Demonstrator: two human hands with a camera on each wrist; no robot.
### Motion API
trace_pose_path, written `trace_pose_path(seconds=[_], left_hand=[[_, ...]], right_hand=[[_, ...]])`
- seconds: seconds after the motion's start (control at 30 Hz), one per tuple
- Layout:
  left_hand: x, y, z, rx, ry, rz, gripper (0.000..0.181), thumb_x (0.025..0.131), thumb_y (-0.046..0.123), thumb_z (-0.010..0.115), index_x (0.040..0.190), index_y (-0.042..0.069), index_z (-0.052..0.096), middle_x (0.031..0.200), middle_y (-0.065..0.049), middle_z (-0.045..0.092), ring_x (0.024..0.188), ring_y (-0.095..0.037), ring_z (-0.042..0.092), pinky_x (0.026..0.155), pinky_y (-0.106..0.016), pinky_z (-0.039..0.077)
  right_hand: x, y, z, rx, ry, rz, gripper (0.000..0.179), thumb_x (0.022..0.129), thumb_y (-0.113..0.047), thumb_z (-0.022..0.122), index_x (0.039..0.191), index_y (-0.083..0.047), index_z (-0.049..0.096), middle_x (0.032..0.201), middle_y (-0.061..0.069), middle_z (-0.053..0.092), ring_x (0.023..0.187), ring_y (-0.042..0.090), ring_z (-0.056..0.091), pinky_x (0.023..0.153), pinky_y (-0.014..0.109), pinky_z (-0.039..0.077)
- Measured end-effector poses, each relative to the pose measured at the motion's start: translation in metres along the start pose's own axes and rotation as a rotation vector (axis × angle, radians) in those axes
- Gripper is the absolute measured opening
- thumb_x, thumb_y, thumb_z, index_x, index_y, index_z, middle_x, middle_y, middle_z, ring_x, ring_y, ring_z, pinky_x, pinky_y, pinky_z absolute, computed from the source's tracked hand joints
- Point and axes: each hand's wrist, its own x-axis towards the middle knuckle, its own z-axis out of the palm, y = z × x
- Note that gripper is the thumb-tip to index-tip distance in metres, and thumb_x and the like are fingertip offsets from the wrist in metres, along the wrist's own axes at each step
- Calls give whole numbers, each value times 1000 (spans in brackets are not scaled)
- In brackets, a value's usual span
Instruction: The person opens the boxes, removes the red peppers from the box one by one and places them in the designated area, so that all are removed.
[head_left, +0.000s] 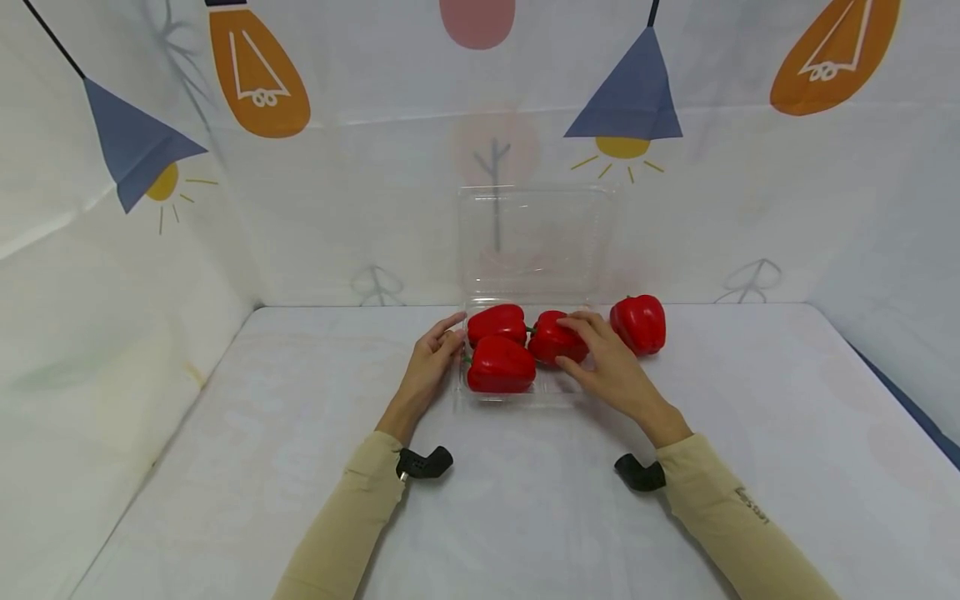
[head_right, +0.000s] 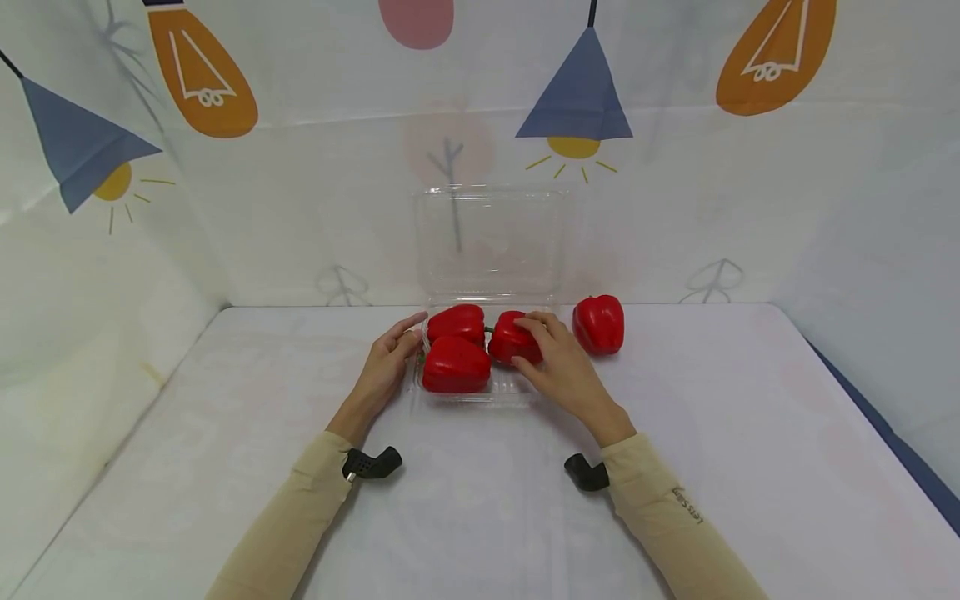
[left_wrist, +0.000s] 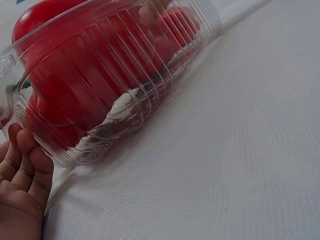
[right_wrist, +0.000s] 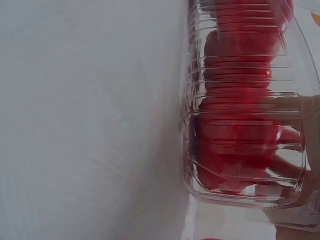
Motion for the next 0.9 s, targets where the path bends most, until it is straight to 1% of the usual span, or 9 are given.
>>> trace_pose_path(seconds=[0.23, 0.4, 0.6, 0.77, 0.9], left_hand=[[0, 0, 0, 1, -2, 7, 39, 95, 19, 56, 133, 13, 53, 69, 7, 47, 64, -5, 45, 59, -16, 38], [0, 0, 0, 0, -2, 5, 39, 95, 19, 56, 133, 13, 53, 68, 7, 47, 65, -5, 45, 60, -15, 39], [0, 0, -1, 3, -4, -1, 39, 95, 21, 56, 134, 14, 52, 70, 6, 49, 66, -6, 47, 62, -15, 41], [0, 0, -1, 3, -3, -2, 38, 95, 21, 56, 133, 16, 54, 69, 6, 47, 65, -6, 45, 59, -16, 38], [0, 0, -1, 8, -5, 0, 38, 95, 21, 56, 133, 15, 53, 69, 6, 47, 65, -6, 45, 59, -16, 37]], right_hand=[[1, -2, -1, -14, -32, -11, 55, 80, -19, 74, 128, -13, 47, 147, 17, 37, 133, 34, 39, 97, 52, 45], [2, -3, -2, -18, -40, -25, 52, 81, -18, 73, 126, -13, 47, 144, 14, 41, 132, 32, 41, 100, 50, 44], [2, -2, 0, -27, -15, -53, 50, 82, -17, 73, 124, -13, 48, 138, 12, 45, 128, 29, 42, 99, 48, 45], [1, -2, 2, -29, 14, -60, 51, 81, -17, 74, 124, -12, 49, 135, 11, 46, 126, 28, 44, 96, 47, 47], [0, -2, 2, -58, 60, -78, 52, 79, -18, 75, 123, -10, 50, 133, 12, 47, 123, 28, 45, 96, 48, 47]])
